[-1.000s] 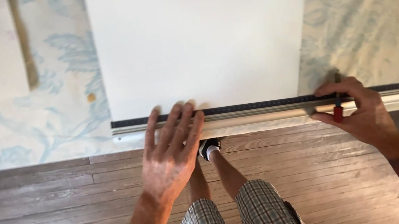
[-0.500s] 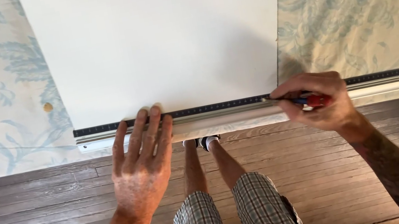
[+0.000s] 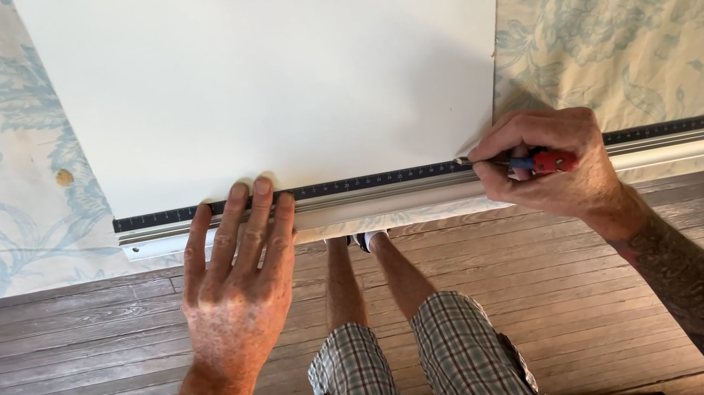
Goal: Measuring, marking, and cutting a board using a ruler, pencil, and utility knife.
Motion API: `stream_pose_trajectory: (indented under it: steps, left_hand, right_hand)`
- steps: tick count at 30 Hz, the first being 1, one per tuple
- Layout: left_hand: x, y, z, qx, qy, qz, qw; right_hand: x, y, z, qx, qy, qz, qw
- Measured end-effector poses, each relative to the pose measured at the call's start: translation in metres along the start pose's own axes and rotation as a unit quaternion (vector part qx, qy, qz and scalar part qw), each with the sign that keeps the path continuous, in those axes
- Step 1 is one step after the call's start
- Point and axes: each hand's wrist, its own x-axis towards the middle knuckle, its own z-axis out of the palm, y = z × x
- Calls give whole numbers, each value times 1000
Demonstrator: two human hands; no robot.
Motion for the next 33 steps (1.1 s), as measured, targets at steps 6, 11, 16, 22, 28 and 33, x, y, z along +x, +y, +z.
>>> stream_pose_trajectory:
  steps: [6, 11, 16, 22, 28, 33]
  left_hand:
    - [0, -1, 1, 5, 3, 6, 1000]
    - [0, -1, 1, 2, 1, 4, 1000]
    - [2, -2, -1, 3, 6, 9, 1000]
    - [2, -2, 0, 0, 10, 11, 1000]
    - [2, -1, -2, -3, 8, 9, 1000]
    - [2, -1, -1, -4, 10, 9, 1000]
  right_hand:
    - [8, -12, 4, -8, 3, -12, 1000]
    - [9, -15, 5, -19, 6, -26, 999]
    - [10, -18, 6, -23, 5, -15, 1000]
    - [9, -12, 5, -24, 6, -14, 1000]
    - [7, -10, 5, -23, 6, -9, 1000]
    - [6, -8, 4, -16, 6, -5, 1000]
